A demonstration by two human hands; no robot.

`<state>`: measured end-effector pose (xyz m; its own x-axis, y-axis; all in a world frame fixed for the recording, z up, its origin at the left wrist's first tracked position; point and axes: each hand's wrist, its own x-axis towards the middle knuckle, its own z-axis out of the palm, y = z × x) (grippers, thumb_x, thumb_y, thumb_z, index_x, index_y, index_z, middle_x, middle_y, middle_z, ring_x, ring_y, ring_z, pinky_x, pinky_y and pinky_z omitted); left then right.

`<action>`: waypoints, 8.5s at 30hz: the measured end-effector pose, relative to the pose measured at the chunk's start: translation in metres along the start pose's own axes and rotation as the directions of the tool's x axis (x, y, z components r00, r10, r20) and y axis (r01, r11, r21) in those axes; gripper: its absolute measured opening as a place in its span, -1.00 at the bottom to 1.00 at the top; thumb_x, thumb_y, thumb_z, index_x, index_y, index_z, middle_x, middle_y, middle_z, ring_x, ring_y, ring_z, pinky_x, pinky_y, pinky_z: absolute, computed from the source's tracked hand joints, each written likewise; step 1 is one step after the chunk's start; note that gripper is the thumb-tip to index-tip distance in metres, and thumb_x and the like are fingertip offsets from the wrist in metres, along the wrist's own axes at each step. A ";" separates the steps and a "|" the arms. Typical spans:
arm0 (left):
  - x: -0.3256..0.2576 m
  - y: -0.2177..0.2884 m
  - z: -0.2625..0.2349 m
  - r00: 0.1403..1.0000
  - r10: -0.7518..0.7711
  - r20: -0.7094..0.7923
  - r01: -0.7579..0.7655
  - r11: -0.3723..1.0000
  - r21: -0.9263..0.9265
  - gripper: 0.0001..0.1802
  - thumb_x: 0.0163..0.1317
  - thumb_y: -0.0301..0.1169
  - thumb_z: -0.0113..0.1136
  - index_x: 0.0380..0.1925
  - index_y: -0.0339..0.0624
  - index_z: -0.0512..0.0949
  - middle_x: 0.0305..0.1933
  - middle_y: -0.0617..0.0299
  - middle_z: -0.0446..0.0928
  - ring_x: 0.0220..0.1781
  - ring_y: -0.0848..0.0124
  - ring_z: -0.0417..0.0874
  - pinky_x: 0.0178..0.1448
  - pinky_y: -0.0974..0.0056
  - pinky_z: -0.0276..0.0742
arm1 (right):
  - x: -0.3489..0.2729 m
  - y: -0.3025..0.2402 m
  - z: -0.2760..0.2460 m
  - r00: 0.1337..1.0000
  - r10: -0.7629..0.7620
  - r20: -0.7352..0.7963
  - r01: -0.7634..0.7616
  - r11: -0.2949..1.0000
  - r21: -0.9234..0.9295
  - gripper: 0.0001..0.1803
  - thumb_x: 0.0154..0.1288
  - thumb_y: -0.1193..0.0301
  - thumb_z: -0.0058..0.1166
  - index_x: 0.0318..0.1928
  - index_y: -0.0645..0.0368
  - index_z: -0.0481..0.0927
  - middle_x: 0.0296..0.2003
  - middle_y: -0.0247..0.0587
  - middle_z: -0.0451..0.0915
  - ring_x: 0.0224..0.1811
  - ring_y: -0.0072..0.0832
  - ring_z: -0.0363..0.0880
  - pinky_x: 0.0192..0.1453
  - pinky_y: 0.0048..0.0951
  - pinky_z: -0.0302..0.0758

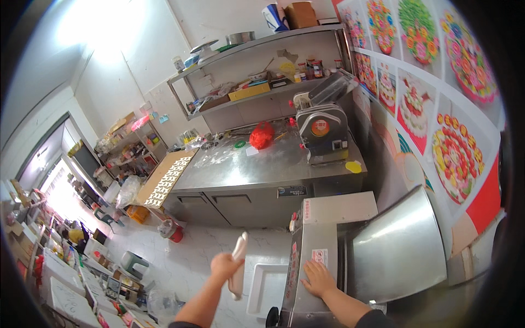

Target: The person arranges white star-shaped dough pieces on a cardboard sheet, then retrieves a large block of dough from a plastic bag. The person repeatedly feeds the dough block through a dough sheeter machine, folding and re-feeding it to flatten and smooth the dough.

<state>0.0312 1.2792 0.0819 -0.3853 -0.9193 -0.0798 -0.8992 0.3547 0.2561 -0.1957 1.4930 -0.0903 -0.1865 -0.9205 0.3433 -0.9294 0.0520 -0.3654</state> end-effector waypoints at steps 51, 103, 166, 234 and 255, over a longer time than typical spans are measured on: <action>-0.059 0.089 0.148 0.914 -0.045 0.403 0.345 0.610 -0.714 -0.25 0.11 0.17 0.21 -0.17 -0.47 0.54 -0.29 -0.06 0.62 -0.27 0.25 0.65 -0.18 0.21 0.54 | -0.056 0.040 -0.100 0.527 0.691 0.495 -0.615 -0.092 0.783 -0.18 0.27 0.19 0.18 0.38 0.23 0.05 0.23 0.08 0.30 0.28 -0.16 0.26 0.35 -0.17 0.22; 0.030 -0.041 0.456 0.579 0.000 0.815 0.771 0.323 -0.548 -0.35 -0.09 -0.09 0.46 -0.05 -0.28 0.57 -0.18 0.04 0.64 -0.21 0.26 0.67 -0.08 0.18 0.56 | 0.045 0.027 -0.019 0.894 0.005 0.447 0.012 0.999 -0.036 -0.18 0.28 -0.08 -0.08 0.31 0.33 0.22 0.35 0.22 0.14 0.41 0.11 0.06 0.42 0.07 0.01; -0.001 0.139 0.154 0.692 0.722 0.015 -0.717 0.689 -0.108 -0.20 0.26 0.22 -0.15 0.36 -0.06 0.20 0.48 0.16 0.09 0.53 0.19 -0.01 0.51 0.01 -0.13 | -0.001 0.012 -0.074 0.881 0.473 -0.010 -0.454 0.840 -0.298 0.01 0.28 -0.27 -0.25 0.38 0.41 0.04 0.43 0.15 -0.05 0.53 -0.16 -0.20 0.56 -0.26 -0.28; -0.004 -0.043 0.495 0.375 0.128 0.918 0.906 0.159 -0.392 -0.53 0.12 -0.22 0.34 -0.03 -0.28 0.56 -0.13 0.06 0.63 -0.16 0.30 0.66 -0.08 0.20 0.56 | -0.039 0.128 -0.036 0.660 0.713 0.238 -0.573 0.682 -0.455 -0.14 0.42 -0.05 -0.43 0.42 0.40 -0.20 0.45 0.13 -0.12 0.53 -0.05 -0.31 0.52 -0.04 -0.42; 0.044 -0.089 0.228 0.897 -0.219 0.383 0.388 0.806 -0.448 -0.41 -0.06 0.01 0.37 -0.24 -0.32 0.61 -0.26 -0.06 0.65 -0.23 0.10 0.69 -0.12 0.10 0.56 | -0.103 0.049 -0.091 0.716 0.696 -0.043 -0.618 0.661 0.426 -0.28 0.52 0.11 -0.43 0.46 0.23 -0.32 0.44 0.09 -0.02 0.46 -0.12 0.04 0.48 -0.20 -0.08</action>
<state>0.0468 1.2463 -0.1643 -0.2284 -0.8372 -0.4970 -0.7813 -0.1469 0.6066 -0.2514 1.6257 -0.0648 -0.7946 -0.6065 0.0287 -0.3640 0.4380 -0.8220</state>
